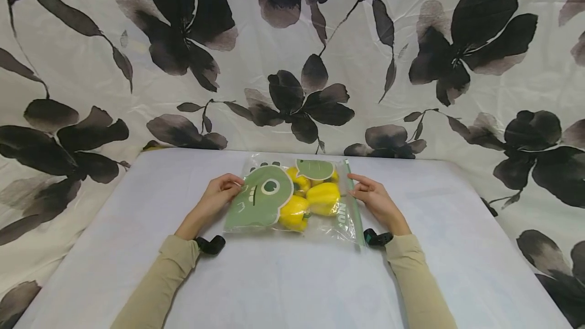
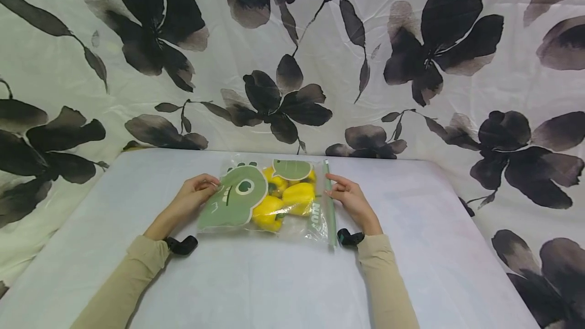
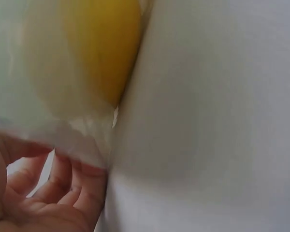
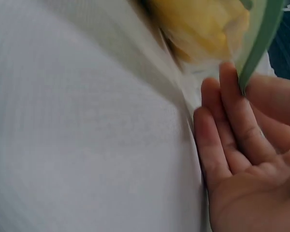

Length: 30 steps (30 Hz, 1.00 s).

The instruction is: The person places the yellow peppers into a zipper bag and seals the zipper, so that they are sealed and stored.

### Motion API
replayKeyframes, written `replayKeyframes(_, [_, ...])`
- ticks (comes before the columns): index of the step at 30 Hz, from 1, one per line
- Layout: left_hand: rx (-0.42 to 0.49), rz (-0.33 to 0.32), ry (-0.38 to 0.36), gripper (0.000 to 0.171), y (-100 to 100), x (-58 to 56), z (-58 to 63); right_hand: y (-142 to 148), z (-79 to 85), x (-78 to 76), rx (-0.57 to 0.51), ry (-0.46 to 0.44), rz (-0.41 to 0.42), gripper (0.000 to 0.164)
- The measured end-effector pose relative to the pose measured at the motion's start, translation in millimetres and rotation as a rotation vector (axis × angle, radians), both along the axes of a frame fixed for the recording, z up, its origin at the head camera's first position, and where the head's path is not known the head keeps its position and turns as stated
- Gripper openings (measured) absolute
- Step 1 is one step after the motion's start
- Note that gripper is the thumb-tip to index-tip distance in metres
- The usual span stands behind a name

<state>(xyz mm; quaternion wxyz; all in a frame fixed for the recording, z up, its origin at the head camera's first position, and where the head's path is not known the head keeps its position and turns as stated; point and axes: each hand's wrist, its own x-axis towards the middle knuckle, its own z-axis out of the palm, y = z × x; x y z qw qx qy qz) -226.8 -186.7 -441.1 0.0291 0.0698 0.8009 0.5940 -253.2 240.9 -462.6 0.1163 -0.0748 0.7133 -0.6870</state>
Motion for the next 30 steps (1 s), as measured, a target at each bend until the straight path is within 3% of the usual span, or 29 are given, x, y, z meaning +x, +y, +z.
replayKeyframes(3, [0.017, 0.062, -0.003, 0.024, 1, -4.5, -5.2, -4, -1.1, -2.5, 0.002, 0.023, -0.053, 0.052])
replayKeyframes(5, [0.047, 0.084, 0.020, 0.025, 1, -9.6, -15.6, -7, -1.5, -4.0, 0.008, 0.031, -0.099, 0.048])
replayKeyframes(7, [0.069, 0.098, 0.053, 0.024, 0, -17.3, -30.2, -8, -1.6, -5.2, 0.014, 0.038, -0.139, 0.046])
replayKeyframes(11, [0.089, 0.108, 0.131, 0.021, 1, -18.5, -37.4, -10, -1.2, -4.8, 0.028, 0.032, -0.181, 0.044])
replayKeyframes(15, [0.105, 0.123, 0.176, 0.019, 0, -16.3, -38.2, -10, -2.0, -4.5, 0.024, 0.023, -0.182, 0.043])
replayKeyframes(22, [0.164, 0.145, 0.166, 0.017, -2, -10.2, -34.8, -10, -3.3, -4.7, 0.039, 0.011, -0.150, 0.045])
replayKeyframes(30, [0.149, 0.097, 0.147, 0.015, -1, -8.5, -31.9, -7, 0.0, -3.4, 0.038, -0.015, -0.154, 0.046])
